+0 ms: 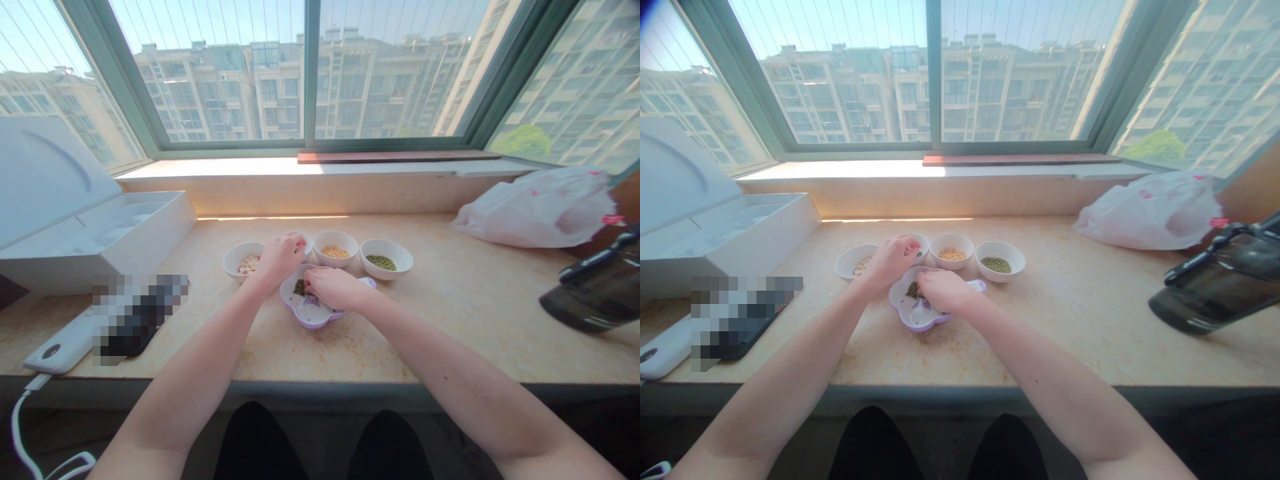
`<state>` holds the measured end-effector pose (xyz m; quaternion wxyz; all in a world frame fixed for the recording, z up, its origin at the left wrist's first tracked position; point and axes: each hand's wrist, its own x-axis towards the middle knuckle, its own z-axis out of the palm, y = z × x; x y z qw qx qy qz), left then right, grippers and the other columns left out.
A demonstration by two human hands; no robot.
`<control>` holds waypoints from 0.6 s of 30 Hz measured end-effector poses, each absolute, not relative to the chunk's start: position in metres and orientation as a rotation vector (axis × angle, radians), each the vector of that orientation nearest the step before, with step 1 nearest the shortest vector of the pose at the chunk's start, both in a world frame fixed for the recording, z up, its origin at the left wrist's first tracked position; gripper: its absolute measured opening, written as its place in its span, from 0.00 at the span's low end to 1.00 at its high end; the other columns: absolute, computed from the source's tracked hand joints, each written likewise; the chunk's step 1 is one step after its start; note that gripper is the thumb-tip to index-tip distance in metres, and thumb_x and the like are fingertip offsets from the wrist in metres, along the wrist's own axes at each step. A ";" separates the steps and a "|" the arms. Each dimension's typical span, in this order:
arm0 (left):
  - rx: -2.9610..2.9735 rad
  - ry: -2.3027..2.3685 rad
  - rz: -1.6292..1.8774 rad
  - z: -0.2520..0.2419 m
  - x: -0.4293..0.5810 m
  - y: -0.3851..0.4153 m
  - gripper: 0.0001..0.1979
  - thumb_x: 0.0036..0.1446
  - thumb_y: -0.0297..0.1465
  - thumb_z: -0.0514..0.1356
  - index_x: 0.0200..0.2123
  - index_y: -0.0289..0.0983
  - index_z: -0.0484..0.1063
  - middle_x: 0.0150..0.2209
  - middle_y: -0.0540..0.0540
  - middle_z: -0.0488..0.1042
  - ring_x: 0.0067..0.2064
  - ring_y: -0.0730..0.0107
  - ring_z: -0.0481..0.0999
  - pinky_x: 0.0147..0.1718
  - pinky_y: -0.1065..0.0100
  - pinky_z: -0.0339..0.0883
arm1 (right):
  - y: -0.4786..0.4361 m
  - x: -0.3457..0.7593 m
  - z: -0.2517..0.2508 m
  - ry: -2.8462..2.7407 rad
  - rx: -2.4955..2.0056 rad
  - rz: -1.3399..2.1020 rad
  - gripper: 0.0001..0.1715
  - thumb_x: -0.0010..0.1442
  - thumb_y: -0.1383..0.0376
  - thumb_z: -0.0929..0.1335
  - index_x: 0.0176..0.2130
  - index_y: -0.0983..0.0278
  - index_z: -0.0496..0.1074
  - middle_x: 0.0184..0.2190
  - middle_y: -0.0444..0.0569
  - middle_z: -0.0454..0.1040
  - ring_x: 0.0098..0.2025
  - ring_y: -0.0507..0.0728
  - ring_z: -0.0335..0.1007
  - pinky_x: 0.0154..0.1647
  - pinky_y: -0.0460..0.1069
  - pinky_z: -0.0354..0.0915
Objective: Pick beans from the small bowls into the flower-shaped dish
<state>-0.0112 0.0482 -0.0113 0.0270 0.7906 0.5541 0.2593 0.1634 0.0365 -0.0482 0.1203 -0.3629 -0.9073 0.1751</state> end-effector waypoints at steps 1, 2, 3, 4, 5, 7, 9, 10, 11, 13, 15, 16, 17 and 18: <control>2.437 1.704 0.805 -0.012 -0.011 0.048 0.11 0.63 0.27 0.54 0.40 0.37 0.77 0.45 0.42 0.80 0.45 0.61 0.78 0.46 0.63 0.69 | 0.036 0.163 -0.047 -2.646 -1.059 0.516 0.10 0.62 0.68 0.66 0.28 0.61 0.69 0.36 0.53 0.77 0.38 0.63 0.72 0.39 0.55 0.61; 2.434 1.697 0.808 -0.012 -0.011 0.048 0.11 0.63 0.27 0.54 0.40 0.37 0.77 0.45 0.42 0.80 0.45 0.61 0.78 0.46 0.63 0.69 | 0.035 0.163 -0.046 -2.639 -1.065 0.519 0.10 0.62 0.68 0.66 0.28 0.61 0.68 0.36 0.53 0.77 0.38 0.63 0.71 0.38 0.55 0.60; 2.431 1.690 0.811 -0.012 -0.011 0.048 0.11 0.63 0.26 0.54 0.40 0.37 0.77 0.44 0.42 0.80 0.45 0.61 0.78 0.46 0.63 0.69 | 0.035 0.163 -0.044 -2.623 -1.075 0.528 0.09 0.63 0.67 0.65 0.29 0.61 0.67 0.35 0.53 0.76 0.36 0.62 0.71 0.37 0.55 0.60; 2.428 1.684 0.815 -0.012 -0.012 0.048 0.11 0.62 0.26 0.54 0.40 0.37 0.77 0.44 0.42 0.80 0.44 0.61 0.78 0.47 0.63 0.69 | 0.034 0.163 -0.042 -2.592 -1.082 0.547 0.09 0.64 0.66 0.65 0.30 0.61 0.67 0.34 0.52 0.76 0.36 0.61 0.70 0.37 0.54 0.59; 2.424 1.678 0.822 -0.011 -0.012 0.048 0.11 0.62 0.26 0.54 0.40 0.37 0.78 0.44 0.42 0.80 0.44 0.61 0.78 0.47 0.63 0.69 | 0.034 0.164 -0.038 -2.544 -1.079 0.580 0.09 0.65 0.64 0.64 0.31 0.60 0.66 0.34 0.52 0.75 0.35 0.61 0.69 0.37 0.54 0.59; 2.410 1.666 0.846 -0.011 -0.013 0.047 0.12 0.63 0.26 0.54 0.41 0.36 0.78 0.44 0.41 0.80 0.44 0.61 0.78 0.47 0.62 0.69 | 0.034 0.166 -0.031 -2.406 -1.043 0.695 0.09 0.67 0.62 0.64 0.33 0.60 0.65 0.33 0.49 0.73 0.35 0.59 0.67 0.38 0.53 0.58; 2.397 1.646 0.870 -0.009 -0.013 0.045 0.13 0.63 0.27 0.53 0.42 0.36 0.78 0.45 0.42 0.79 0.44 0.62 0.78 0.48 0.63 0.69 | 0.034 0.170 -0.021 -2.243 -0.988 0.939 0.11 0.68 0.58 0.63 0.34 0.60 0.63 0.30 0.46 0.69 0.32 0.55 0.64 0.35 0.51 0.58; 2.397 1.629 0.875 -0.008 -0.013 0.043 0.13 0.63 0.27 0.53 0.42 0.37 0.78 0.45 0.42 0.79 0.44 0.62 0.77 0.48 0.63 0.69 | 0.034 0.173 -0.016 -2.154 -0.955 1.113 0.13 0.68 0.56 0.63 0.34 0.60 0.62 0.28 0.43 0.65 0.29 0.53 0.60 0.32 0.50 0.56; 2.403 1.609 0.874 -0.006 -0.012 0.042 0.12 0.63 0.27 0.54 0.41 0.37 0.78 0.44 0.42 0.79 0.44 0.63 0.77 0.48 0.63 0.69 | 0.033 0.176 -0.012 -2.060 -0.911 1.299 0.15 0.68 0.54 0.63 0.33 0.60 0.61 0.26 0.41 0.61 0.26 0.52 0.56 0.29 0.48 0.53; 2.433 1.567 0.852 -0.004 -0.009 0.038 0.12 0.63 0.27 0.54 0.39 0.37 0.78 0.43 0.43 0.79 0.43 0.63 0.77 0.48 0.64 0.69 | 0.033 0.185 -0.003 -1.877 -0.788 1.626 0.21 0.66 0.49 0.65 0.31 0.60 0.58 0.24 0.38 0.55 0.24 0.50 0.47 0.25 0.47 0.48; 2.478 1.532 0.803 -0.002 -0.006 0.034 0.12 0.63 0.26 0.53 0.37 0.37 0.77 0.41 0.43 0.79 0.42 0.64 0.77 0.46 0.64 0.69 | 0.033 0.193 0.003 -1.733 -0.661 1.806 0.23 0.64 0.49 0.68 0.30 0.60 0.58 0.25 0.38 0.52 0.24 0.49 0.43 0.25 0.47 0.46; 2.500 1.520 0.765 -0.001 -0.005 0.032 0.12 0.62 0.25 0.53 0.36 0.37 0.77 0.40 0.43 0.79 0.42 0.64 0.77 0.45 0.65 0.69 | 0.033 0.196 0.005 -1.678 -0.613 1.854 0.22 0.64 0.49 0.69 0.31 0.60 0.59 0.25 0.39 0.52 0.24 0.49 0.42 0.25 0.47 0.45; 2.519 1.510 0.716 0.000 -0.004 0.029 0.13 0.61 0.24 0.52 0.36 0.37 0.77 0.39 0.43 0.79 0.41 0.64 0.76 0.44 0.65 0.69 | 0.033 0.199 0.006 -1.631 -0.578 1.886 0.20 0.64 0.50 0.69 0.32 0.60 0.61 0.25 0.39 0.51 0.24 0.50 0.41 0.24 0.47 0.44; 2.537 1.499 0.660 0.000 -0.003 0.027 0.13 0.61 0.23 0.52 0.36 0.37 0.78 0.39 0.44 0.79 0.41 0.63 0.77 0.43 0.66 0.69 | 0.033 0.201 0.006 -1.593 -0.554 1.905 0.18 0.64 0.51 0.69 0.33 0.60 0.62 0.25 0.39 0.50 0.24 0.50 0.40 0.24 0.48 0.43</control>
